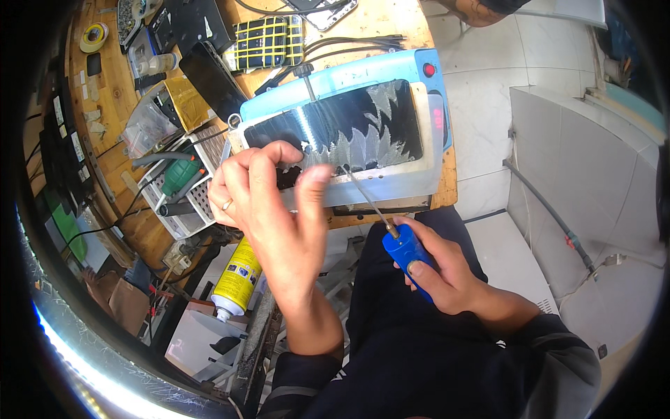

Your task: The person uses a heated precision tool to carefully scrape and lift the broken glass from a smartphone screen clamped in a holder. They repeatedly apply the tool along the edges and surface to separate the glass from the underlying display, then remove the detached glass pieces.

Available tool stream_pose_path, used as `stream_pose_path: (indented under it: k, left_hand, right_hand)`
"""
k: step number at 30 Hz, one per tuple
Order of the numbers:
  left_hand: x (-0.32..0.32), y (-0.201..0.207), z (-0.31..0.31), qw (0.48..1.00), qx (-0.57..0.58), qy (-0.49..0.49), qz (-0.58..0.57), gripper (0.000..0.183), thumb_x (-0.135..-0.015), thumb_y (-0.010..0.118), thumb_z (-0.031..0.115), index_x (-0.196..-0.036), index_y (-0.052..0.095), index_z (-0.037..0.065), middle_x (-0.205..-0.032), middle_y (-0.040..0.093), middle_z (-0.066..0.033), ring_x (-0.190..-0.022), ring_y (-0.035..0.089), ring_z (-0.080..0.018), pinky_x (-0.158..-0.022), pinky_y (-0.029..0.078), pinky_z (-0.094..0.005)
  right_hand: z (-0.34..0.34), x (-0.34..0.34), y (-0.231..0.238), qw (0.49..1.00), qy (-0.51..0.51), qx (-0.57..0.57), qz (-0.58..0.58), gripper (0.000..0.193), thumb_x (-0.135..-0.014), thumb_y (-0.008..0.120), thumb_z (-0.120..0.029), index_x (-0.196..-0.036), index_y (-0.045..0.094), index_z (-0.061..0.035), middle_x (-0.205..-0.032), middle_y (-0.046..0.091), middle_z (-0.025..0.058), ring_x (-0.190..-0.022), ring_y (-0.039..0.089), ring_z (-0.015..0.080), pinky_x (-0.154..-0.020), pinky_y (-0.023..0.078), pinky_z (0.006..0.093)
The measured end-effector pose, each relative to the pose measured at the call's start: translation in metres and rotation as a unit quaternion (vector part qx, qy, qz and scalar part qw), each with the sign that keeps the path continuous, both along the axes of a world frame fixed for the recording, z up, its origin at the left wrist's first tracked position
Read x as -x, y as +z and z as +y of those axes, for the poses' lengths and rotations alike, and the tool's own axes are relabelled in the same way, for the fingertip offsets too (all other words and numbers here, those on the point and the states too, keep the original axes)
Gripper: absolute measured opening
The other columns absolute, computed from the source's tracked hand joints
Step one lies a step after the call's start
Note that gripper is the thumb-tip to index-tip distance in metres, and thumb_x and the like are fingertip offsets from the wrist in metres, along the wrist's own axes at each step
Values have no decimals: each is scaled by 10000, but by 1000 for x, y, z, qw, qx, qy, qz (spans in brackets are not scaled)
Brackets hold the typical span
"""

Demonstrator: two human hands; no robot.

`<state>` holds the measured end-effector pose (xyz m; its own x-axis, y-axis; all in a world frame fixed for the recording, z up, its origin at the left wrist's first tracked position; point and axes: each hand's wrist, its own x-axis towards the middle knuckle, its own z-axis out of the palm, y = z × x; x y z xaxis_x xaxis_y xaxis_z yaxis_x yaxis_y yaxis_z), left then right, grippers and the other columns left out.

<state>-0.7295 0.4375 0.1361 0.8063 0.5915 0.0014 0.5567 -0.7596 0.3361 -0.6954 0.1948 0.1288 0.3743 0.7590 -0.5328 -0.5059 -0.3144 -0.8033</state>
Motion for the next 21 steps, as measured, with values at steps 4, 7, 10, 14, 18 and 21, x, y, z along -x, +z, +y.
stream_pose_path:
  k: [4,7,10,14,18,21]
  left_hand:
    - [0,-3,-7,1000,-6,10,-9,374,-816,874,330,-1061,674,129,-1081,539,-84,-1146,453,-325,-1086,287,-486]
    - [3,3,-3,1000,27,8,-8,320,-843,845,280,-1069,680,125,-1099,549,-89,-1160,457,-326,-1081,290,-476]
    - [3,6,0,1000,24,12,11,297,-856,827,258,-1077,684,122,-1114,553,-95,-1168,460,-327,-1081,290,-475]
    - [-1,-2,-10,999,-36,14,-2,370,-839,858,355,-1058,678,116,-1074,544,-89,-1173,448,-331,-1081,288,-485]
    - [0,-3,-9,1000,-5,26,-16,384,-826,869,371,-1045,677,120,-1067,542,-83,-1151,448,-330,-1078,289,-487]
    - [3,2,-2,1000,-3,11,-1,339,-842,855,335,-1045,684,125,-1060,546,-81,-1148,451,-322,-1073,295,-485]
  right_hand:
    - [-2,0,-1,1000,10,3,-2,604,-1064,574,-185,-1565,366,82,-1301,643,265,-1144,681,319,-1014,501,379]
    - [-4,-1,1,1000,3,3,2,606,-1064,576,-184,-1565,365,84,-1303,641,262,-1134,681,321,-1009,503,375]
    - [-4,-2,2,1000,1,4,7,604,-1068,571,-188,-1567,364,82,-1318,636,267,-1146,680,338,-1013,503,379]
    - [-2,-1,0,999,29,10,19,603,-1070,569,-194,-1568,366,80,-1349,625,283,-1186,675,361,-1033,498,388]
    - [-3,-3,2,1000,18,10,-3,610,-1073,573,-206,-1570,362,79,-1379,613,297,-1229,663,375,-1057,491,400]
    - [-5,-4,3,1000,21,13,7,613,-1073,576,-211,-1569,361,79,-1392,605,301,-1245,657,381,-1063,489,405]
